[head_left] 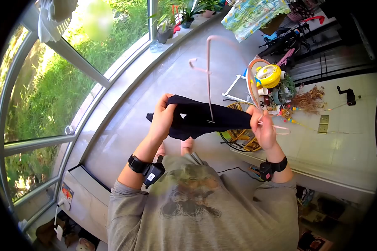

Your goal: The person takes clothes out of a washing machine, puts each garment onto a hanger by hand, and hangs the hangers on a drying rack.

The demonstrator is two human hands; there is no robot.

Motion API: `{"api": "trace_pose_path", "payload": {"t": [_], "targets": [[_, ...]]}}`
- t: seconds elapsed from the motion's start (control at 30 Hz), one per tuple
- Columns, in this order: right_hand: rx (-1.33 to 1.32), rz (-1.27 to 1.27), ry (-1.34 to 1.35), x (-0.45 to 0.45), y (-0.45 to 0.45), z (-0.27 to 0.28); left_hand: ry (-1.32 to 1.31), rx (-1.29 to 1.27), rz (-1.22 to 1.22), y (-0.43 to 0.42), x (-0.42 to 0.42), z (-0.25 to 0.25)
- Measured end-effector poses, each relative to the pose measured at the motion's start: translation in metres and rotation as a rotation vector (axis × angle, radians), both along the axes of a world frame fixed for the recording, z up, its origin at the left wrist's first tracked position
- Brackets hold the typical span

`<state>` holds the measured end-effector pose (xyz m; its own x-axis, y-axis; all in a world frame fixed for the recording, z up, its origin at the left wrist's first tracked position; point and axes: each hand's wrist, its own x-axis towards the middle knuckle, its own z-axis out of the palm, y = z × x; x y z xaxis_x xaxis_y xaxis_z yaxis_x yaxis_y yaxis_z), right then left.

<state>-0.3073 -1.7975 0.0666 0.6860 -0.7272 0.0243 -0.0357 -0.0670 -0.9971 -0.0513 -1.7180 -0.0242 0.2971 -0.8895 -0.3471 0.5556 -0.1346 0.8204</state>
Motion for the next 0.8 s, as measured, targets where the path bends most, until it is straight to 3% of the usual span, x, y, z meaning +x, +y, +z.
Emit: {"api": "trace_pose_path", "payload": {"t": [0.1, 0.2, 0.23, 0.27, 0.33, 0.43, 0.6, 0.73, 0.8], "targets": [[-0.215, 0.121, 0.102, 0.027, 0.003, -0.011, 0.013, 0.043, 0.128, 0.004, 0.012, 0.011], [-0.146, 0.325, 0.205, 0.048, 0.004, -0.028, -0.06, 0.09, 0.232, 0.017, 0.039, 0.003], [-0.18, 0.371, 0.206, 0.052, 0.003, -0.036, -0.01, 0.075, 0.121, 0.025, 0.053, -0.001], [-0.173, 0.376, 0.191, 0.052, 0.002, -0.035, -0.008, 0.088, 0.131, 0.029, 0.057, -0.006], [0.13, 0.402, 0.238, 0.045, 0.001, -0.019, -0.005, 0.079, 0.111, 0.036, 0.056, 0.001], [-0.055, 0.388, 0.154, 0.025, -0.006, -0.005, 0.032, 0.018, 0.024, 0.047, 0.047, 0.014], [-0.138, 0.375, 0.214, 0.009, -0.001, -0.009, 0.032, 0.001, -0.038, 0.047, 0.028, 0.042], [-0.005, 0.292, 0.199, 0.001, -0.003, -0.03, 0.099, 0.078, -0.079, 0.045, 0.022, 0.045], [0.068, 0.285, 0.043, -0.004, -0.003, -0.045, 0.094, 0.102, -0.081, 0.042, 0.019, 0.045]]}}
